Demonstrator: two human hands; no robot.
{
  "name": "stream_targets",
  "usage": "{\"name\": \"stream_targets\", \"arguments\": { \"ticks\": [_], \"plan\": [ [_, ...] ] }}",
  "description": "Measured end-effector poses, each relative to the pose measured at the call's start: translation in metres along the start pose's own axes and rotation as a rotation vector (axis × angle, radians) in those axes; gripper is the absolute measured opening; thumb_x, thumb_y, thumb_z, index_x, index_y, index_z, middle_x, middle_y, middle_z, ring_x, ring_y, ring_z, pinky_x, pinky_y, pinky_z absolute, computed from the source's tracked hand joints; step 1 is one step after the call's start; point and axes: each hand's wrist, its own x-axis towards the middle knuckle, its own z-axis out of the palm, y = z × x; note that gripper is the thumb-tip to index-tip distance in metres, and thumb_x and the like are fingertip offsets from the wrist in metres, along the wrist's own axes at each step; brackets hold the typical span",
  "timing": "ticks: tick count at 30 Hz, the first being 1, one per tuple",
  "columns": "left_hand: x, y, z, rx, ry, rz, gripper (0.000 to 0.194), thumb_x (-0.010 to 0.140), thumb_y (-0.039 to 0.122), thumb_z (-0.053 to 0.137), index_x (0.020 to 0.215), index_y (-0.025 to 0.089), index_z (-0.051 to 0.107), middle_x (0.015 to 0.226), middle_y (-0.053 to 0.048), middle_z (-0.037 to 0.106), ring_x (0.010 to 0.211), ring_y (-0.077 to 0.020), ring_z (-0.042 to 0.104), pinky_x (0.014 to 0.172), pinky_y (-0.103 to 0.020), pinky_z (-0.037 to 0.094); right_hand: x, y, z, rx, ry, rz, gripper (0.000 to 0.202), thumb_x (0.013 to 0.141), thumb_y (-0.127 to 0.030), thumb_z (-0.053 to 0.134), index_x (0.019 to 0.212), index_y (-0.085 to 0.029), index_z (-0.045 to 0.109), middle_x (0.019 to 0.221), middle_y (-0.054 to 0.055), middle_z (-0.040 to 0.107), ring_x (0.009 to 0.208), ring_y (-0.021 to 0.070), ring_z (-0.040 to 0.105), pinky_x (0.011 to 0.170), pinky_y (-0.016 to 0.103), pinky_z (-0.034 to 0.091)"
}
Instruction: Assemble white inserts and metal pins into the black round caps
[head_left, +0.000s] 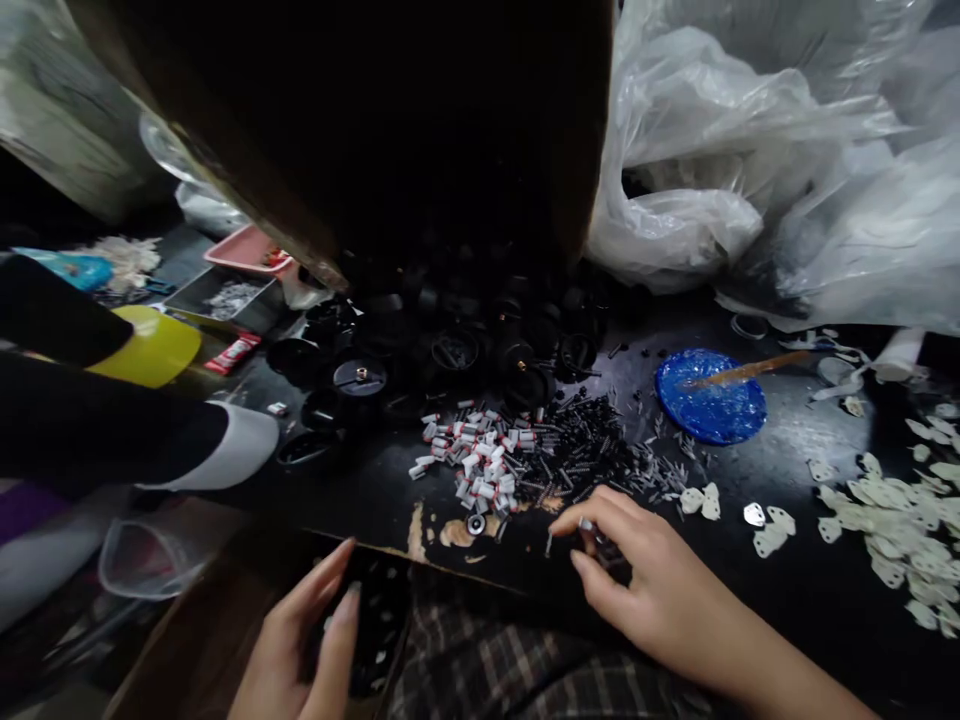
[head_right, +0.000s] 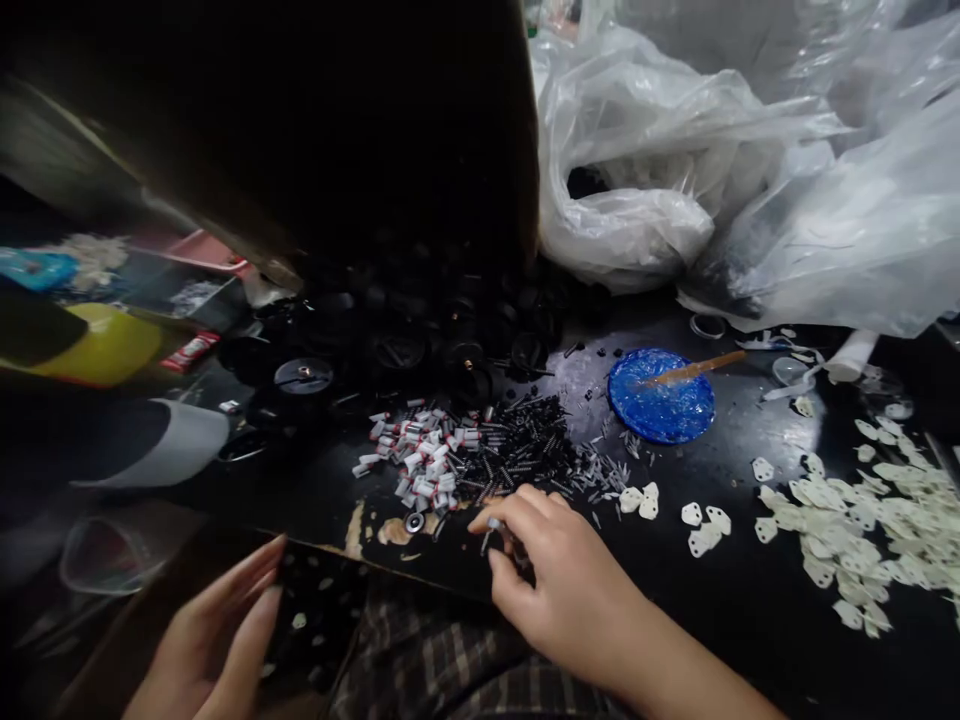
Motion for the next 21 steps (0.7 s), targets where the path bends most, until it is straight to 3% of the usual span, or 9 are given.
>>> {"name": "stream_targets", "arguments": {
  "ticks": [2, 5, 8, 10, 14, 16, 18, 19, 21],
  "plan": [
    [0.017, 0.049, 0.034, -0.035, -0.087, 0.244, 0.027, 0.083, 0.038, 0.063, 0.109, 0.032, 0.068, 0.115, -0.004, 0.067, 0.113, -0.0304, 0.057, 0.107, -0.043, 0.034, 0.000, -0.003, 0.000, 0.008, -0.021, 0.008, 0.033, 0.083, -0.002, 0.049, 0.106, -0.024, 0.057, 0.099, 0.002, 0.060, 0.089, 0.0157, 0.058, 0.079, 0.032, 0.048],
    [0.051, 0.110, 0.092, 0.055, -0.205, 0.698, 0.019, 0.083, 0.030, 0.063, 0.100, 0.028, 0.071, 0.106, -0.007, 0.067, 0.107, -0.0313, 0.057, 0.103, -0.045, 0.035, -0.005, -0.003, -0.003, 0.010, -0.019, 0.006, 0.035, 0.086, -0.003, 0.046, 0.110, -0.026, 0.055, 0.103, 0.003, 0.058, 0.093, 0.0161, 0.058, 0.082, 0.032, 0.049],
    [0.082, 0.132, 0.127, 0.093, -0.227, 0.811, 0.016, 0.080, 0.026, 0.065, 0.095, 0.026, 0.071, 0.105, -0.009, 0.065, 0.103, -0.0325, 0.056, 0.098, -0.048, 0.038, -0.012, -0.001, -0.006, -0.015, 0.016, 0.034, 0.031, 0.087, -0.005, 0.046, 0.108, -0.025, 0.055, 0.100, 0.003, 0.058, 0.091, 0.0164, 0.058, 0.081, 0.032, 0.049],
    [0.092, 0.129, 0.129, 0.101, -0.205, 0.820, 0.014, 0.081, 0.024, 0.063, 0.092, 0.025, 0.071, 0.105, -0.010, 0.064, 0.102, -0.0326, 0.055, 0.097, -0.050, 0.038, -0.014, 0.001, -0.007, -0.019, 0.028, 0.056, 0.029, 0.088, -0.006, 0.046, 0.107, -0.025, 0.056, 0.097, 0.003, 0.059, 0.088, 0.0161, 0.058, 0.079, 0.032, 0.049],
    [0.072, 0.107, 0.100, 0.108, -0.125, 0.827, 0.014, 0.083, 0.024, 0.062, 0.093, 0.026, 0.071, 0.111, -0.011, 0.064, 0.107, -0.0334, 0.054, 0.099, -0.054, 0.036, -0.007, 0.000, -0.010, 0.044, 0.073, 0.101, 0.022, 0.091, -0.015, 0.048, 0.108, -0.025, 0.058, 0.092, 0.001, 0.061, 0.084, 0.0155, 0.059, 0.077, 0.032, 0.047],
    [0.046, 0.095, 0.086, 0.085, -0.200, 0.911, 0.020, 0.081, 0.018, 0.064, 0.094, 0.030, 0.073, 0.113, -0.009, 0.066, 0.109, -0.0321, 0.055, 0.100, -0.052, 0.038, 0.001, -0.001, -0.012, 0.112, 0.092, 0.149, 0.021, 0.091, -0.027, 0.053, 0.112, -0.024, 0.057, 0.088, 0.000, 0.061, 0.080, 0.0152, 0.059, 0.073, 0.030, 0.047],
    [0.017, 0.084, 0.080, 0.009, -0.352, 0.969, 0.036, 0.079, 0.010, 0.064, 0.100, 0.037, 0.073, 0.117, -0.005, 0.067, 0.113, -0.0295, 0.057, 0.101, -0.047, 0.041, 0.008, -0.002, -0.014, 0.148, 0.070, 0.188, 0.025, 0.088, -0.037, 0.060, 0.107, -0.022, 0.059, 0.084, 0.000, 0.061, 0.076, 0.0151, 0.057, 0.069, 0.029, 0.046],
    [0.004, 0.079, 0.081, -0.062, -0.384, 0.923, 0.042, 0.079, 0.009, 0.064, 0.105, 0.040, 0.071, 0.122, -0.003, 0.065, 0.115, -0.0285, 0.057, 0.103, -0.045, 0.042, 0.011, -0.002, -0.013, 0.145, 0.057, 0.195, 0.024, 0.086, -0.039, 0.061, 0.101, -0.021, 0.060, 0.082, -0.001, 0.060, 0.074, 0.0148, 0.056, 0.067, 0.028, 0.046],
    [-0.018, 0.073, 0.085, -0.275, -0.392, 0.619, 0.048, 0.079, 0.013, 0.067, 0.117, 0.043, 0.065, 0.132, -0.002, 0.060, 0.121, -0.0274, 0.055, 0.105, -0.044, 0.042, 0.014, -0.002, -0.009, 0.110, 0.064, 0.198, 0.015, 0.086, -0.034, 0.060, 0.090, -0.019, 0.059, 0.079, -0.001, 0.060, 0.073, 0.0139, 0.055, 0.065, 0.027, 0.045]
  ]
}}
